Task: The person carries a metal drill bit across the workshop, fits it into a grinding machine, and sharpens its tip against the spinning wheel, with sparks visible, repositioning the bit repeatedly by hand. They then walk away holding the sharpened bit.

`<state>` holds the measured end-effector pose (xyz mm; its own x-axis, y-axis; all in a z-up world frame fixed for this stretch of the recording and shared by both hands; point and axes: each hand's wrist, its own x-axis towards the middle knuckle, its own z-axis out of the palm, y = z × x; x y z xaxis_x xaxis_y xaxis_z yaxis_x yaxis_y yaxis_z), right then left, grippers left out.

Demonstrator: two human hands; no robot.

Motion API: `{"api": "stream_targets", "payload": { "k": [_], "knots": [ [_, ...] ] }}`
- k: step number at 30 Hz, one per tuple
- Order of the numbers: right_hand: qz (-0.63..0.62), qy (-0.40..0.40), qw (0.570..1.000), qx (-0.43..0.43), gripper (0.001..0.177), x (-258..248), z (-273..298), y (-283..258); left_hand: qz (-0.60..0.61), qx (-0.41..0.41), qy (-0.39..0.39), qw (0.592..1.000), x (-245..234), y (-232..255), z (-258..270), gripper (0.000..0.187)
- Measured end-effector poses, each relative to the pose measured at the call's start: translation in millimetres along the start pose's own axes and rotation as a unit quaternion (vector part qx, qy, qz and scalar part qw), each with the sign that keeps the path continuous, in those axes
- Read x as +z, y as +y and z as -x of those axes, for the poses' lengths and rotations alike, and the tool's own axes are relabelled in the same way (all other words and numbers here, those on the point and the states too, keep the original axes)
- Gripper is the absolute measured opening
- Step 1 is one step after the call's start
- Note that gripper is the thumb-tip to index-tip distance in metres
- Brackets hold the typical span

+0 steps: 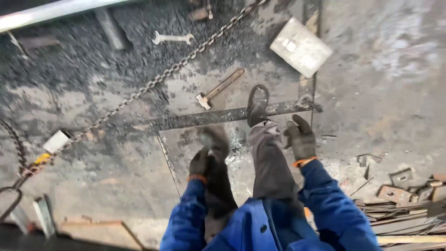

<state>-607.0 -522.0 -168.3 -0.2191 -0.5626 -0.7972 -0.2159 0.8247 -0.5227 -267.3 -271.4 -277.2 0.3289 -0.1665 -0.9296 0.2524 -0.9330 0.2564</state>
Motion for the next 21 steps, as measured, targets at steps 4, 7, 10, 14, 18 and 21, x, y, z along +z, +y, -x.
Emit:
{"api": "stream_targets", "payload": {
  "k": [4, 7, 10, 14, 18, 21],
  "knots": [
    [0.018, -0.062, 0.971, -0.231, 0.028, 65, -73, 96, 0.163, -0.097, -0.068, 0.979, 116, 58, -108, 0.053],
    [-0.014, -0.101, 0.994, 0.037, 0.036, 114, -87, 114, -0.057, 0.031, -0.014, 0.998, 167, 0, -284, 0.062],
    [-0.011, -0.144, 0.975, 0.169, 0.043, 121, -89, 89, 0.340, -0.203, -0.095, 0.913, 218, -54, -440, 0.083],
    [-0.055, -0.154, 0.977, 0.140, 0.044, 105, -111, 68, 0.235, -0.235, -0.030, 0.943, 255, 52, -395, 0.088],
    [-0.133, -0.129, 0.971, 0.150, 0.043, 110, -105, 79, 0.189, -0.215, 0.003, 0.958, 214, 77, -325, 0.073],
    [0.163, -0.109, 0.974, -0.113, 0.042, 109, -104, 127, 0.164, -0.139, 0.034, 0.976, 178, 101, -227, 0.063]
  ]
}}
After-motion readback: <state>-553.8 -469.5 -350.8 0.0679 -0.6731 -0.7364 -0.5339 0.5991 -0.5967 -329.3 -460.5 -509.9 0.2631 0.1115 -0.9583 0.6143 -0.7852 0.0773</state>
